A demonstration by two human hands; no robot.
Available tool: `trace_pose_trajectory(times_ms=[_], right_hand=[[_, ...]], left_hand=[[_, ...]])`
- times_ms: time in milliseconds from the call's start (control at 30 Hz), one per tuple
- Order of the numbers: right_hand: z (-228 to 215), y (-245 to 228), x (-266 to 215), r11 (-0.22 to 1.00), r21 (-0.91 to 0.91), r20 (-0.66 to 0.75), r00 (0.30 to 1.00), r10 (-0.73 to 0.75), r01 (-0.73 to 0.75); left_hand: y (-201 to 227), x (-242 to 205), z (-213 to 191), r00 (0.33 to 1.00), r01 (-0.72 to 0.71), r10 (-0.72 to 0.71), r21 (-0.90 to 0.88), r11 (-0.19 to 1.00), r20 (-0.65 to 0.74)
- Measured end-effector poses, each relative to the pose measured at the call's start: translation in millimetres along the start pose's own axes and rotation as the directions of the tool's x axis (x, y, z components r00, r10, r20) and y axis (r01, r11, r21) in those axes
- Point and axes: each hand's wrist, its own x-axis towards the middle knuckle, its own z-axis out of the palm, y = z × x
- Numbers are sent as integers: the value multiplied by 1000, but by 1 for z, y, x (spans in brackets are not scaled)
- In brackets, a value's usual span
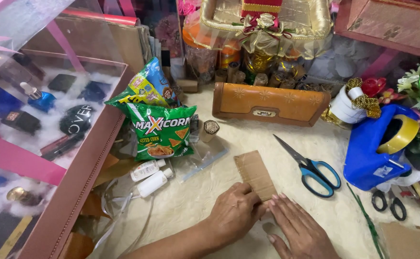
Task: Cutting a strip of cardboard and rolling it to create a decorative element for a gift box.
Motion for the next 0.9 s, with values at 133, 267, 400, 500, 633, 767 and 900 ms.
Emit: trace_pose_trajectory(times_ms=[133, 267, 400, 500, 633, 767, 900], right_hand=[[3, 2, 21, 999, 50, 46, 999, -24, 21], [15, 9, 43, 1000, 10, 80, 997, 15, -16], [27, 16, 55, 999, 32, 140, 990, 0, -5], [33, 21, 64, 996, 62, 252, 966, 52, -70], [46, 38, 77, 998, 32, 400, 916, 38, -56], [54, 45, 97, 957, 226, 444, 893, 67, -184], [44, 38, 96, 911, 291, 466, 875, 132, -293]], left_hand=[[-5, 7, -7, 999, 44, -46, -77, 996, -19], [-8, 15, -29, 977, 210, -212, -127, 969, 0], [-11, 20, -41, 971, 219, -228, -114, 969, -72], [-15, 22, -40, 976, 195, -208, -164, 967, -66], [-12, 19, -42, 998, -7, -7, -241, 970, -59], [-20, 23, -26, 994, -111, 108, -237, 965, -27], [-18, 26, -18, 969, -217, 177, -246, 945, -173]])
